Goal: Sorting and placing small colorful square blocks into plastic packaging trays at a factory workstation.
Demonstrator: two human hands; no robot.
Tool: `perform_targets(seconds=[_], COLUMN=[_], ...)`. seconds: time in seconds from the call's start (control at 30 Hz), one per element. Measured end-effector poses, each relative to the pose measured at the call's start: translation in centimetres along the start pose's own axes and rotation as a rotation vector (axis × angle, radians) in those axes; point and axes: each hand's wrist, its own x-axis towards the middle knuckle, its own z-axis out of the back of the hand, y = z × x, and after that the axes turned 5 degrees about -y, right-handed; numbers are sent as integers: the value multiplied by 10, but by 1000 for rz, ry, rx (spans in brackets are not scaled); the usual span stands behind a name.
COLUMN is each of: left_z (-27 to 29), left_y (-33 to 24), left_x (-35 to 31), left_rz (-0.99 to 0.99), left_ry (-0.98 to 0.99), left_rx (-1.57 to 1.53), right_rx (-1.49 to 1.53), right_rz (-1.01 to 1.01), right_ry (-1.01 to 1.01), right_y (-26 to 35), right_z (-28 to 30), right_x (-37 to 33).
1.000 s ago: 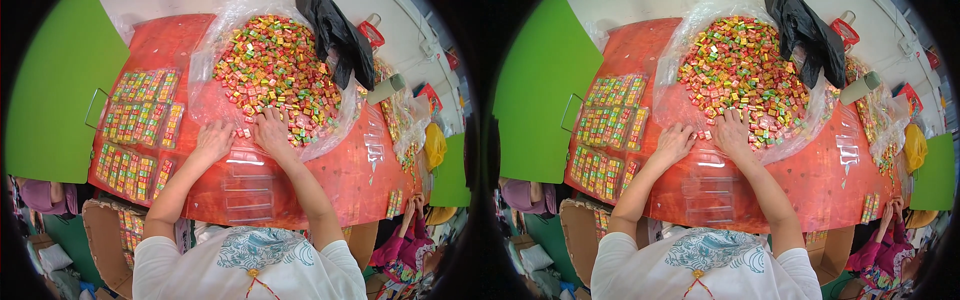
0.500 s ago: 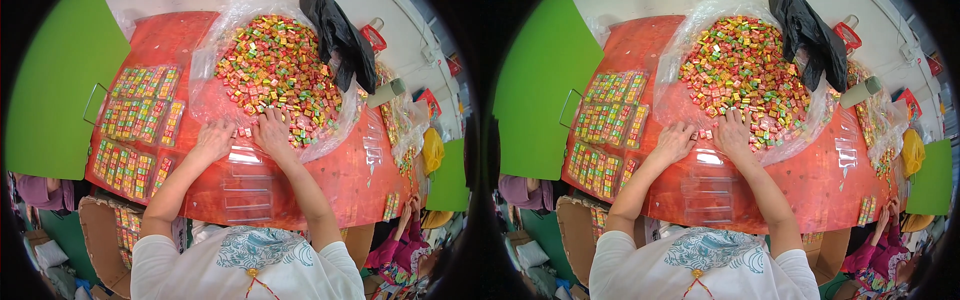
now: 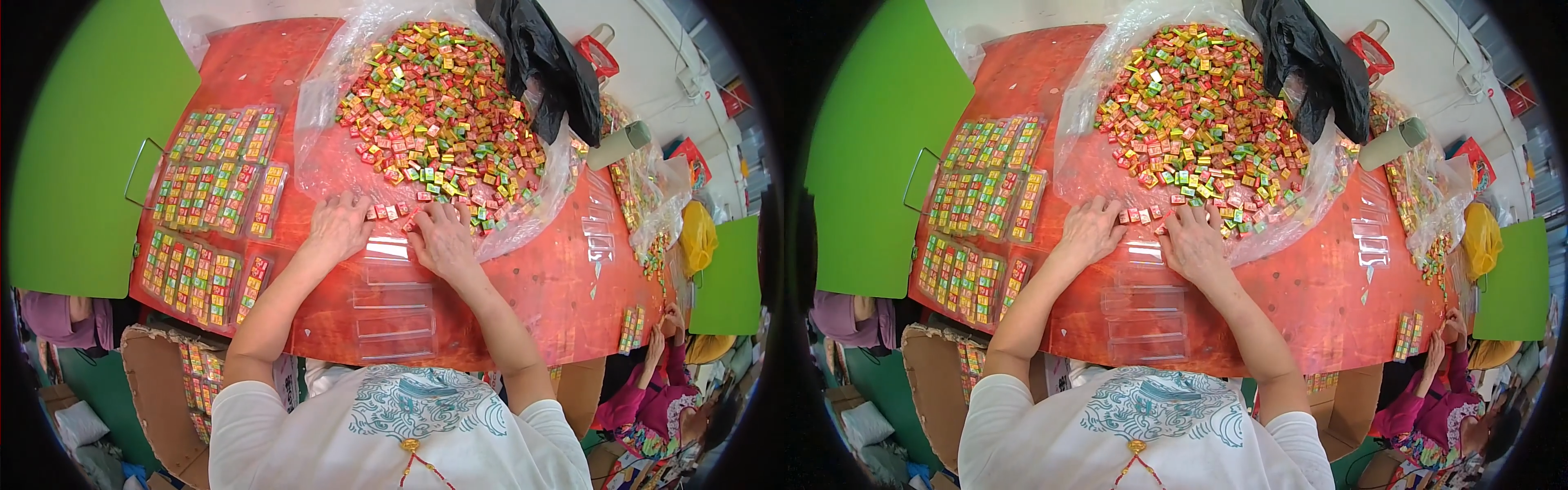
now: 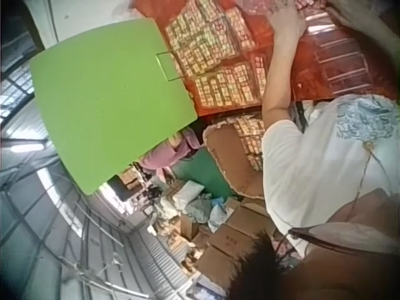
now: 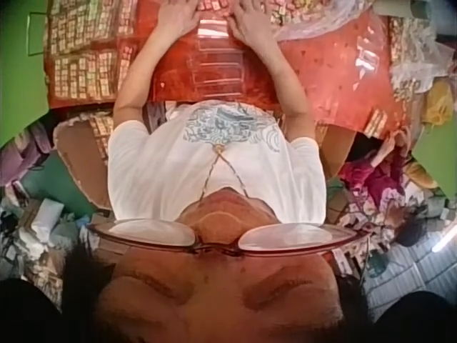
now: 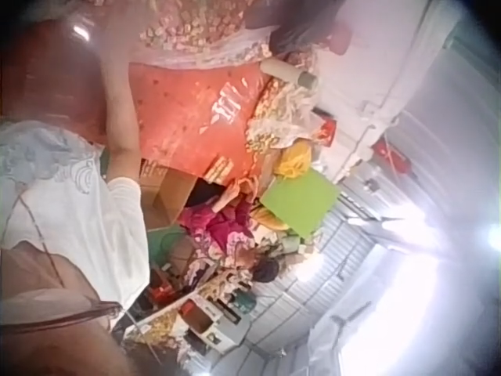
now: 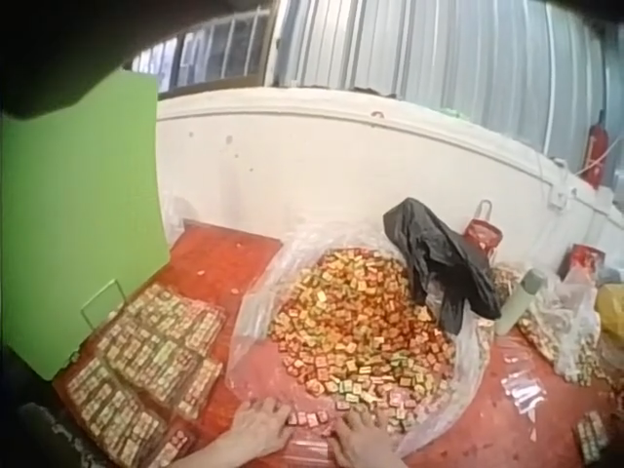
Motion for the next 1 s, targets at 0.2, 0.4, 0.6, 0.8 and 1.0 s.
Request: perform_targets(seconds=[0.2, 0.4, 0.6, 0.8, 1.0], left_z=[8, -3, -23, -32, -38], left_y=[-12, -23, -39, -37, -32], left_x=[3, 22, 33, 32, 29], left_rz=[2, -44, -107, -131, -170], left_ry=[-77, -44, -129, -167, -254], left_rx=[-3, -16, -62, -18, -1], right_rx=[-56, -110, -154, -109, -6], right_rz=[-66, -28, 21, -14, 52], right_ry=[-31, -196, -89, -124, -65], right_y=[-17, -36, -46, -31, -25], right_z=[0, -7, -25, -22, -11], right_x=[-3, 30, 39, 37, 5])
